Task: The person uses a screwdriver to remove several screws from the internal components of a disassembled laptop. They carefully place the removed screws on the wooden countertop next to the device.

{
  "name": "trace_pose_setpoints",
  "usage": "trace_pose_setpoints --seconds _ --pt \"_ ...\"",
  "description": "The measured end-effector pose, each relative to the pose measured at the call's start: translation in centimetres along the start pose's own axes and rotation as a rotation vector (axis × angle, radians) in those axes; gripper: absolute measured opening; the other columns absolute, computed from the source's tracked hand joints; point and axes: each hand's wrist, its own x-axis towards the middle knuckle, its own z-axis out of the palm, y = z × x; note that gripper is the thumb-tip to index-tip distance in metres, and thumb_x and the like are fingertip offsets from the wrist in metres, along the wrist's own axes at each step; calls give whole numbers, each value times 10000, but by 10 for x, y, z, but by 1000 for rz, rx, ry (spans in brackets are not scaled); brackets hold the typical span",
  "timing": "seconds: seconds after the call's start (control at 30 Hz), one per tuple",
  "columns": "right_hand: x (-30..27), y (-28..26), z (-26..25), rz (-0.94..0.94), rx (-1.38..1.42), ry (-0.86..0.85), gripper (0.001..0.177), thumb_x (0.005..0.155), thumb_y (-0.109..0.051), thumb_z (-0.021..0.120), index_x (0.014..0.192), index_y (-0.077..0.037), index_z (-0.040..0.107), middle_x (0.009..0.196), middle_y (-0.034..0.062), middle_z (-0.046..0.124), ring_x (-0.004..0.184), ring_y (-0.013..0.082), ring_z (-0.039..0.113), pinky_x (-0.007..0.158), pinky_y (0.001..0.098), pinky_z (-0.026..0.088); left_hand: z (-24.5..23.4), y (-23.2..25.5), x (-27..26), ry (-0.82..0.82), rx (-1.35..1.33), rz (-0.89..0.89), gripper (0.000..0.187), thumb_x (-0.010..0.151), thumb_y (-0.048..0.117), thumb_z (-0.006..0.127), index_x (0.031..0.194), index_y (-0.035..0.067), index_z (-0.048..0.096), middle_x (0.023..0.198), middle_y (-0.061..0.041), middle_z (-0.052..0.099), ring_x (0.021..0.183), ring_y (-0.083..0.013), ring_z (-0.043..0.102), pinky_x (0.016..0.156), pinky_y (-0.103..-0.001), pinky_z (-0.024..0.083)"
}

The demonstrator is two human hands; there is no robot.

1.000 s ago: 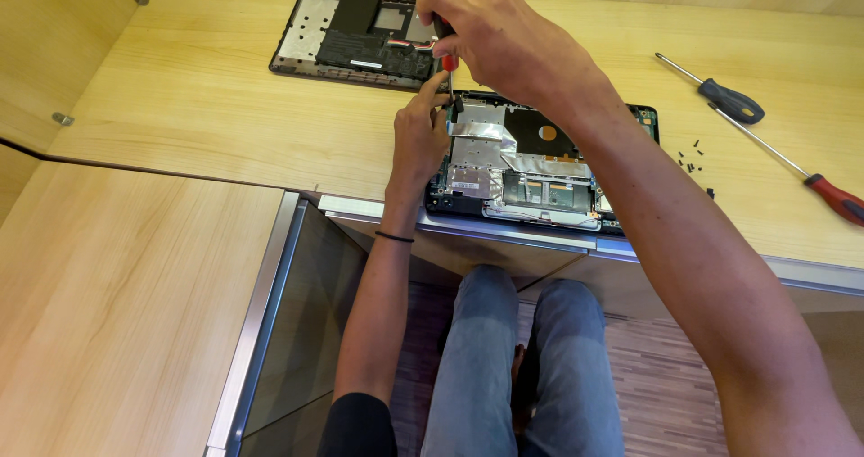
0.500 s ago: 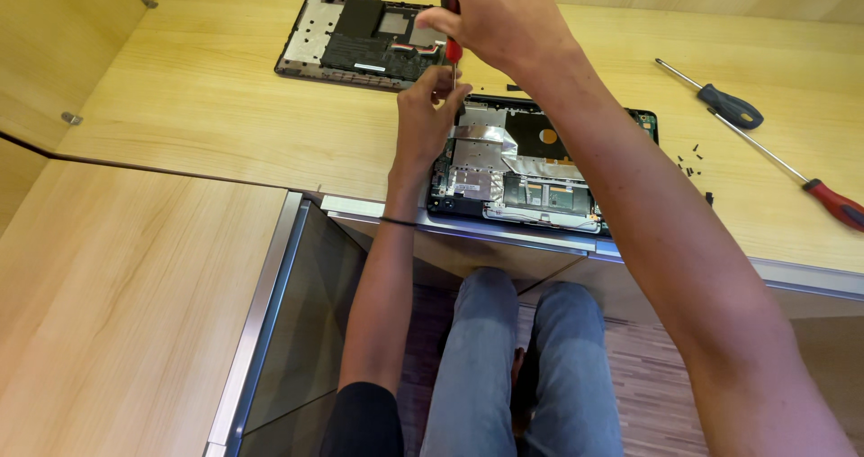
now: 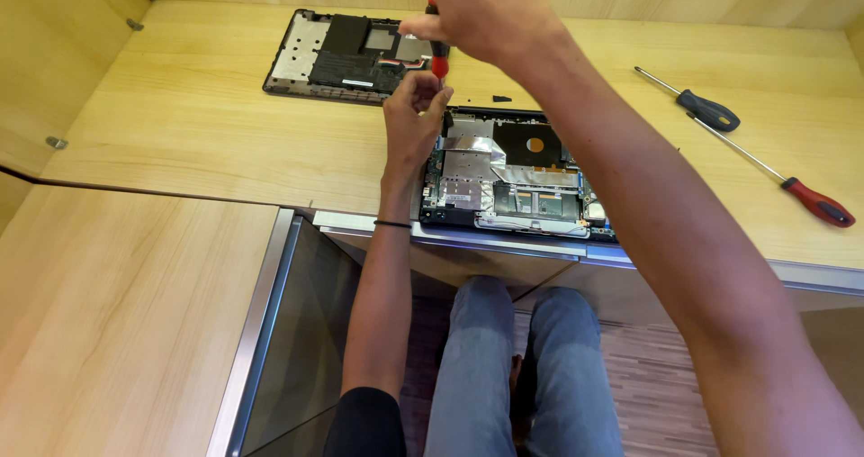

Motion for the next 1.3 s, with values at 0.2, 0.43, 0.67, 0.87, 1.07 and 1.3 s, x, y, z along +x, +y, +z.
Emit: trace_pose_setpoints --seconds 0.2,0.43,0.67,0.87,1.07,1.3 --pt "-10 -23 -40 -50 163 -112 320 1003 -341 724 1208 -114 626 998 131 685 782 304 638 596 447 495 -10 7 -3 -22 -97 5 142 1025 35 552 1032 3 691 858 -98 728 819 -194 727 800 -327 645" --pt "-4 -16 -28 115 -3 -168 647 1178 -616 611 892 -43 701 680 67 615 566 252 563 496 442 490 -8 13 -3 -95 82 6 101 954 168 724 966 95 655 865 -37 721 790 -130 708 735 -251 615" --pt "-15 -11 -31 -254 8 -29 334 950 -214 775 1256 -168 650 1068 115 669 741 318 584 530 469 413 -11 -12 -8 -69 -3 91 183 1052 119 559 1150 47 696 881 -70 759 834 -172 746 822 -310 639" --pt "-3 3 -5 93 -31 -30 502 1054 -543 752 906 -93 587 758 85 623 605 312 554 458 490 397 -8 11 -4 26 141 168 160 941 133 746 1075 78 677 948 -51 708 846 -157 691 776 -288 623" --pt "-15 -21 -44 292 -16 -228 806 1074 -843 577 1042 -39 620 928 145 686 778 362 655 587 523 507 -8 -7 0 40 252 339 64 943 0 704 1001 11 680 887 -96 711 737 -185 641 679 -319 527" --pt "-1 -4 -23 124 121 -130 352 1040 -464 692 999 -114 679 886 26 723 604 237 606 513 415 466 -6 5 -3 -7 117 159 125 997 119 626 1088 44 670 907 -70 718 808 -164 695 723 -289 592"
